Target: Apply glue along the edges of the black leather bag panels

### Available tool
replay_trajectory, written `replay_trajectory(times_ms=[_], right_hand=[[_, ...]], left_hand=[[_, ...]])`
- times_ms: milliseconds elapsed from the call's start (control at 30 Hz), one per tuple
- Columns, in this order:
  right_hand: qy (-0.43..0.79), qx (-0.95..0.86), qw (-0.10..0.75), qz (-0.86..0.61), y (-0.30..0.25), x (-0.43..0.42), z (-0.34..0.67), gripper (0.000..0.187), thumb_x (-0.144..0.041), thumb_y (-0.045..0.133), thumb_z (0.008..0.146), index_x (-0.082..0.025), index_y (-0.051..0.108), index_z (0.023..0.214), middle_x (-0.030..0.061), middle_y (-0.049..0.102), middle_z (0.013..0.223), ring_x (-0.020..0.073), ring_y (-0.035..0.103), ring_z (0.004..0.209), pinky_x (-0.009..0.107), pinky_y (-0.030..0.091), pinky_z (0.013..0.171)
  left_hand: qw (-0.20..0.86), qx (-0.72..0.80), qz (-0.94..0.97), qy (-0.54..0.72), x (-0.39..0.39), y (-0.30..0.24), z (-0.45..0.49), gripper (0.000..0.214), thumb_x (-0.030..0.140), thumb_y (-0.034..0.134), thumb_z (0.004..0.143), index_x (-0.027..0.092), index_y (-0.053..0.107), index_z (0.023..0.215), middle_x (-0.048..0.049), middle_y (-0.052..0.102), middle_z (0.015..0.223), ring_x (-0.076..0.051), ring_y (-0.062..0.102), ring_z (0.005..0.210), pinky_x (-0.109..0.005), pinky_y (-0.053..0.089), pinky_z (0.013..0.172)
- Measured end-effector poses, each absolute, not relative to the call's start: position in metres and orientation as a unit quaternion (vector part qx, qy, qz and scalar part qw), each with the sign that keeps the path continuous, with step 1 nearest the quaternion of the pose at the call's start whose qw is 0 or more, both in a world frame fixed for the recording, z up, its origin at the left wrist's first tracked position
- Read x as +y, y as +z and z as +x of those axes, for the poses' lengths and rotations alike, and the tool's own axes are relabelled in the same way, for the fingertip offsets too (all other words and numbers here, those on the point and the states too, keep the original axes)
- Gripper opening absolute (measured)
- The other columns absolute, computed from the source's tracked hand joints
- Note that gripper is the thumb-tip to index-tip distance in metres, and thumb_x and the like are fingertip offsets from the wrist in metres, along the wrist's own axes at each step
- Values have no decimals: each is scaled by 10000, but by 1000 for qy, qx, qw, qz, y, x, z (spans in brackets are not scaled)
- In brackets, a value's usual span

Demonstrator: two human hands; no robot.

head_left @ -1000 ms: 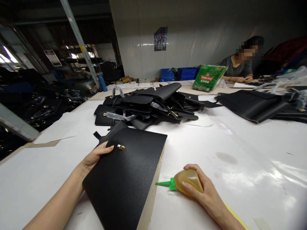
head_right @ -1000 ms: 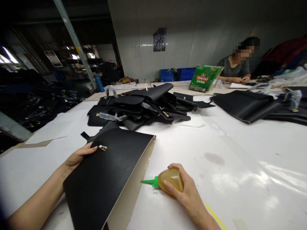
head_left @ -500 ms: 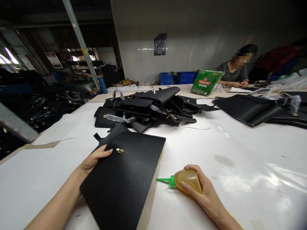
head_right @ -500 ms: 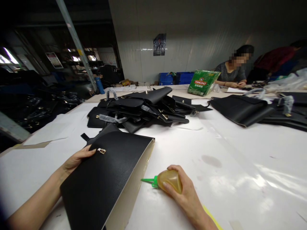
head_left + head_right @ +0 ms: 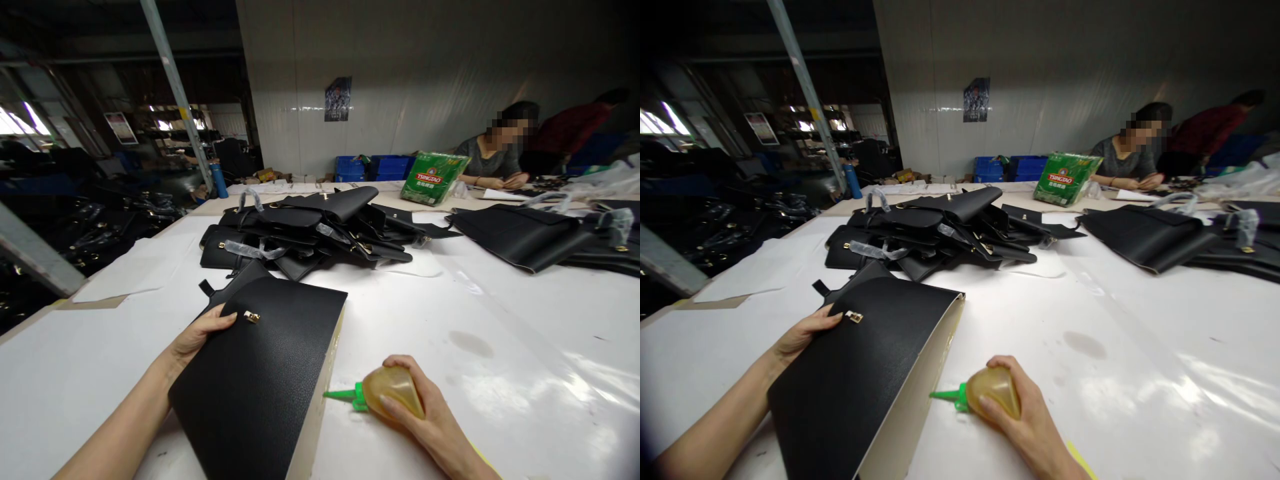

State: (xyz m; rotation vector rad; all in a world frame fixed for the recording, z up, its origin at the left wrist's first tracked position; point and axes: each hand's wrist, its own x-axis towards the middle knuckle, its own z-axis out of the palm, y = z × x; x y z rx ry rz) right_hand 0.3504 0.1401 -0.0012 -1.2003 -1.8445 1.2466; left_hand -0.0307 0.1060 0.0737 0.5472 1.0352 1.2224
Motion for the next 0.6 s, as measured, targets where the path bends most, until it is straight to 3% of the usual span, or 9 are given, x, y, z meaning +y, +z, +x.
replay_trajectory(times_ms=[267, 467, 600], right_hand=[[439, -672, 339, -491, 2, 153, 347, 423, -498, 580, 798, -248, 427, 1104, 8, 591, 929, 202, 595, 739, 329, 463, 703], [502, -685, 297, -436, 5, 139, 343, 420, -516, 587, 786, -255, 433, 1077, -8, 594, 869, 200, 596, 739, 311, 467, 694], [450, -668, 337, -487, 6, 150, 341, 421, -508, 584, 793, -254, 429, 1091, 3, 592, 922, 203, 599, 752, 320, 459, 706]], left_hand=[[665, 450, 250, 541, 108, 75, -29, 284, 33, 628, 755, 140, 669, 1015, -141, 738, 891, -264, 708, 774, -370, 588, 729], [664, 447, 255, 543, 110, 72, -32, 279, 45, 641, 745, 132, 665, 1009, -146, 735, 887, -262, 706, 772, -373, 586, 733], [669, 442, 254, 541, 109, 72, -31, 279, 48, 631, 756, 142, 665, 1017, -136, 735, 899, -250, 705, 788, -366, 582, 754]])
